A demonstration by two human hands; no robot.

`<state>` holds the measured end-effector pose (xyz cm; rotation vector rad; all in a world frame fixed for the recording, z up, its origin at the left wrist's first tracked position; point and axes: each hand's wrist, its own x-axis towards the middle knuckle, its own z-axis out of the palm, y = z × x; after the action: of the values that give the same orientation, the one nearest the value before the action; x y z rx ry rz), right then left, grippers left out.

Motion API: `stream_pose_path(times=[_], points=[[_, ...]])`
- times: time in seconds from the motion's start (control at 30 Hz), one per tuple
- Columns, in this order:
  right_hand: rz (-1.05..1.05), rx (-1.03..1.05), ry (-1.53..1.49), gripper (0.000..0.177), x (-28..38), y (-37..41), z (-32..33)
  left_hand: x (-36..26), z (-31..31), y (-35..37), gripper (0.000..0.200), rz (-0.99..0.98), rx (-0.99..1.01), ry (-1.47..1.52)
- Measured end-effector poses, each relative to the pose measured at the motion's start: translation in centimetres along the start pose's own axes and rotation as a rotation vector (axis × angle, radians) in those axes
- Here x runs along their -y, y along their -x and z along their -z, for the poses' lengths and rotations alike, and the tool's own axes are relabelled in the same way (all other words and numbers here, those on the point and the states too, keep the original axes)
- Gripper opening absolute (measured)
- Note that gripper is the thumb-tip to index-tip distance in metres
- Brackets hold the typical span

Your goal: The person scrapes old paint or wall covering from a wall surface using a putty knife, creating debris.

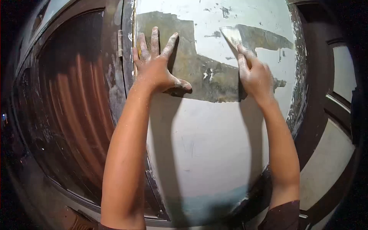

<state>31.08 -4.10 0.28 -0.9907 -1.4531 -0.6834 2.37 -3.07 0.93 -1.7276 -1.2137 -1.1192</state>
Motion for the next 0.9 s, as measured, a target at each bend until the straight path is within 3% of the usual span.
stream_pose_path(times=[0.1, 0.17, 0.3, 0.43, 0.57, 0.6, 0.7, 0.73, 0.83, 0.9], points=[[0.003, -0.016, 0.050, 0.038, -0.3, -0.4, -0.1, -0.3, 0.2, 0.1, 0.153, 0.005, 0.008, -0.115], [-0.002, 0.062, -0.062, 0.041, -0.5, 2.2, 0.1, 0.1, -0.1, 0.2, 0.155, -0.019, -0.016, -0.034], [-0.012, 0.191, 0.067, 0.056, -0.2, 6.1, 0.3, 0.3, -0.6, 0.0, 0.156, -0.019, -0.026, -0.032], [0.022, 0.099, 0.066, 0.047, 0.7, 0.9, 0.6, 0.4, -0.5, -0.1, 0.155, -0.032, -0.034, -0.028], [0.000, 0.130, -0.032, 0.045, 0.3, 2.9, 0.3, 0.3, -0.6, 0.0, 0.154, -0.021, -0.034, -0.016], [0.099, 0.063, -0.043, 0.049, -0.5, 4.4, -0.2, 0.3, -0.5, 0.0, 0.154, -0.021, -0.036, -0.008], [-0.041, 0.173, -0.058, 0.050, 0.9, 6.3, 0.5, 0.2, -0.7, 0.0, 0.153, -0.015, -0.045, -0.041], [0.143, 0.025, -0.048, 0.049, 0.5, 5.3, -0.5, 0.3, -0.6, 0.0, 0.153, -0.027, -0.058, -0.048], [-0.062, 0.148, -0.023, 0.041, 2.2, 1.3, 0.9, 0.3, -0.6, 0.1, 0.153, -0.021, -0.050, -0.045], [-0.062, 0.150, -0.067, 0.041, 2.6, 1.4, 1.1, 0.5, -0.8, 0.1, 0.153, -0.042, -0.062, -0.043]])
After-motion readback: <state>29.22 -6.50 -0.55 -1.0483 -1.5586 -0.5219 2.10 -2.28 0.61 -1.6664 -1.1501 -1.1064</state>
